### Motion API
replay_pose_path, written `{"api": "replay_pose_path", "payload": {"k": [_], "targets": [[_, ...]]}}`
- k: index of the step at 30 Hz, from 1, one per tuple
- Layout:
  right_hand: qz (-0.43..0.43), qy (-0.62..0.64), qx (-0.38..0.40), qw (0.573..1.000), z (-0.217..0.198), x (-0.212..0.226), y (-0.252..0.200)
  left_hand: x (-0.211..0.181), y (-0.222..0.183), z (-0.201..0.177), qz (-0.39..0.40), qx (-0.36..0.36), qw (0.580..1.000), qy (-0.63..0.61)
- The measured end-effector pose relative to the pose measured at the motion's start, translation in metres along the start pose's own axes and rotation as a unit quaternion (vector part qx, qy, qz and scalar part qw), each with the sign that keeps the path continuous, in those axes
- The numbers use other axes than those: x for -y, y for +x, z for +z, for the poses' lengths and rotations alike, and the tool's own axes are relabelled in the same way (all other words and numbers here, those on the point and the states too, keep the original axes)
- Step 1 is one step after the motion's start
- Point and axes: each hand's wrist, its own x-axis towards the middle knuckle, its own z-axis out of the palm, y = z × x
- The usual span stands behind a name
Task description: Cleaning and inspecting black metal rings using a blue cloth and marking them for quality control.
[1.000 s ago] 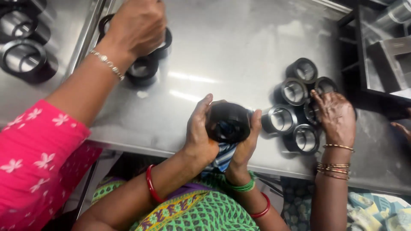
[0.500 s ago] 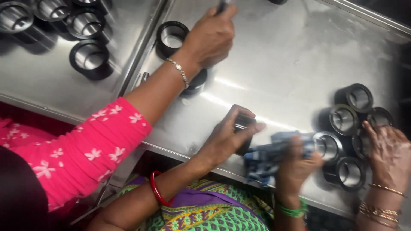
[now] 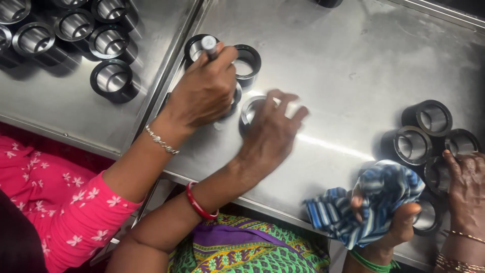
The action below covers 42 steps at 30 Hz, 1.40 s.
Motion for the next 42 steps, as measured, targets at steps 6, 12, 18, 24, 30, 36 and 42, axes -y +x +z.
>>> {"api": "replay_pose_path", "payload": {"k": [6,12,18,24,30,36,42], "targets": [[-0.044,-0.086,0.009,0.995,-0.049,0.015,0.022,-0.08,-0.016,0.068,0.211,0.113,0.961,-0.14],[-0.034,-0.149,0.039,0.987,-0.058,0.016,0.024,-0.122,-0.032,0.134,0.304,0.107,0.924,-0.206],[0.012,-0.045,0.017,0.999,-0.046,0.013,0.018,-0.107,-0.042,0.102,0.26,0.215,0.927,-0.161],[-0.03,-0.127,0.002,0.991,-0.083,0.033,0.027,-0.084,-0.044,0.031,0.151,0.216,0.951,-0.163],[0.059,0.063,-0.021,0.996,-0.11,0.053,0.026,-0.098,-0.04,-0.021,-0.438,0.331,0.592,-0.59],[0.252,0.696,-0.142,0.657,-0.237,0.251,0.059,-0.099,-0.071,-0.011,-0.413,0.153,0.482,-0.757],[0.248,0.802,0.003,0.543,-0.262,0.247,0.049,-0.089,-0.065,-0.039,-0.205,0.023,0.874,-0.441]]}}
